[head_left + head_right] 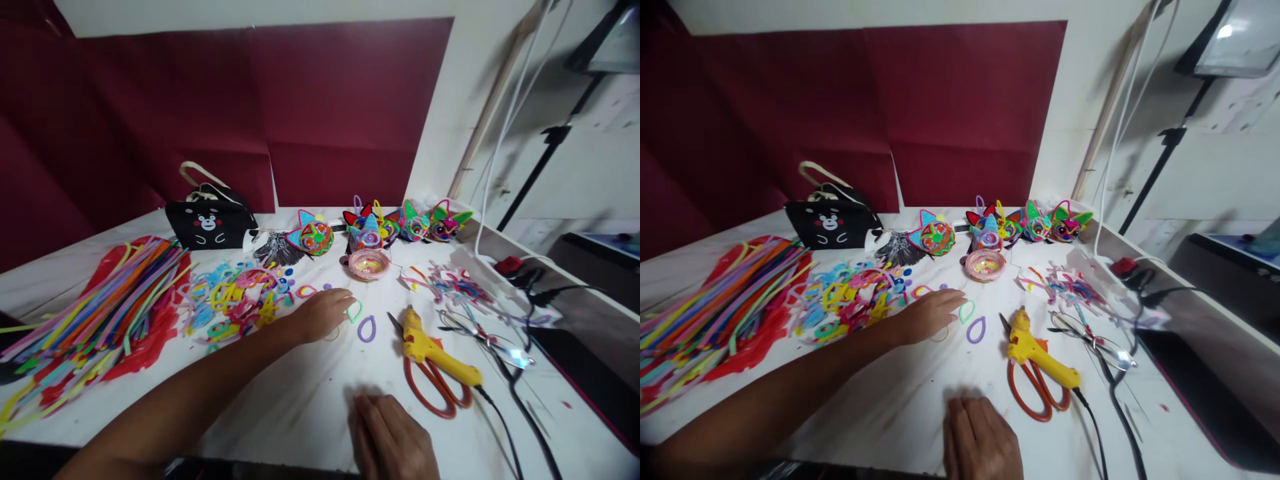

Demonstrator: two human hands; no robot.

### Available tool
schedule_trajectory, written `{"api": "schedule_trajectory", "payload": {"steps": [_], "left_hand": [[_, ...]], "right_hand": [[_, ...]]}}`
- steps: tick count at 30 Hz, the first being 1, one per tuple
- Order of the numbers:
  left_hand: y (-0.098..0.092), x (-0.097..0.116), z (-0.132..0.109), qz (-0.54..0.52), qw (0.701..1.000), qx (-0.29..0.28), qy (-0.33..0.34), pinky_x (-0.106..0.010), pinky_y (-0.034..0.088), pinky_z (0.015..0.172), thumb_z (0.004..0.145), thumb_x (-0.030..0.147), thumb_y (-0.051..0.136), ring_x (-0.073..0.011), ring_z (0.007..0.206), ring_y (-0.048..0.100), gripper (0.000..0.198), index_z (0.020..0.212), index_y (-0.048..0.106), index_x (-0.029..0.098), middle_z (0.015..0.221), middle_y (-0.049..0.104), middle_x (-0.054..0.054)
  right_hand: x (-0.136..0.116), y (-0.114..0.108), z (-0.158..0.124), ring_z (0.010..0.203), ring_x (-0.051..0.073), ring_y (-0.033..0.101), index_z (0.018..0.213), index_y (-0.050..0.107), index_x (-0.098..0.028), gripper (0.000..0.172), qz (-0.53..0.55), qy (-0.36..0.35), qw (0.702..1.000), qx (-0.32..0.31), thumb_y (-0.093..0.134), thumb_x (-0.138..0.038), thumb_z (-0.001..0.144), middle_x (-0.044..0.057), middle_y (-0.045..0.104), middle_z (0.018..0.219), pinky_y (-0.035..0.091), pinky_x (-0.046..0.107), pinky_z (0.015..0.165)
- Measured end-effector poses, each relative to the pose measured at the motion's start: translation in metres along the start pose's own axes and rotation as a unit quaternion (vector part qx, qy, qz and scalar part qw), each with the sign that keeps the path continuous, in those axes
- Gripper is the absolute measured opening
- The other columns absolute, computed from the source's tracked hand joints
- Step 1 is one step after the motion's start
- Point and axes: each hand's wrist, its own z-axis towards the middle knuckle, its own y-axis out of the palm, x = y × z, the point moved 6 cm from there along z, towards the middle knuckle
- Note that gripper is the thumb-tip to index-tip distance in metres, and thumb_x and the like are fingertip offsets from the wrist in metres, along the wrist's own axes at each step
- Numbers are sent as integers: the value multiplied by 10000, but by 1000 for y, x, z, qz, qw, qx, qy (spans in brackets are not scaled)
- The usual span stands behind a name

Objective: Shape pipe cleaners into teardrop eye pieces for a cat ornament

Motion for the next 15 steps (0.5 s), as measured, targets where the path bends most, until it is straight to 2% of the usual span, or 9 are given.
{"api": "schedule_trajectory", "payload": {"steps": [2,5,8,10,12,13,15], "left_hand": [[3,-12,5,42,999,6,-31,-424,445,1057,924,178,515,-259,1242,545,311,1221,598,141,1313,605,-158],[-17,-50,-10,87,985,23,-147,-464,417,1069,912,203,521,-288,1259,528,348,1250,595,160,1332,590,-159],[-51,-98,-51,156,938,34,-309,-534,355,1084,887,356,566,-373,1310,454,480,1326,564,160,1413,503,-198],[-63,-129,-84,167,895,-6,-413,-619,361,1020,825,561,582,-456,1339,376,718,1430,468,191,1479,411,-218],[-60,-151,-116,128,857,-79,-492,-618,403,962,761,691,556,-486,1320,380,882,1479,403,202,1477,405,-228],[-55,-155,-125,110,858,-111,-489,-568,417,972,766,686,547,-463,1312,404,888,1483,397,183,1450,437,-230],[-47,-154,-133,114,878,-120,-449,-486,417,1010,824,593,526,-394,1320,426,785,1476,409,171,1423,478,-201]], "right_hand": [[1,1,0,634,151,565,1026,645,-101,183,-7,4,1000,-1,536,-69,881,69,633,741,466,246,572],[0,0,2,606,138,570,987,650,-113,159,-31,2,1000,2,558,-59,870,55,642,720,466,236,568],[-2,-2,4,585,136,585,961,655,-112,143,-57,-16,998,14,550,-66,876,51,654,705,466,236,553],[-3,-4,5,572,135,593,949,658,-111,136,-70,-30,997,23,541,-80,887,49,662,699,468,235,545],[-4,-4,6,555,130,593,938,661,-115,139,-79,-29,996,23,531,-88,898,45,663,688,471,231,541],[-3,-4,7,548,128,593,930,662,-120,140,-83,-23,996,21,528,-90,902,40,660,677,470,228,538],[-3,-4,7,556,130,608,917,664,-128,140,-87,-12,996,19,527,-101,912,37,661,673,479,227,548]]}}
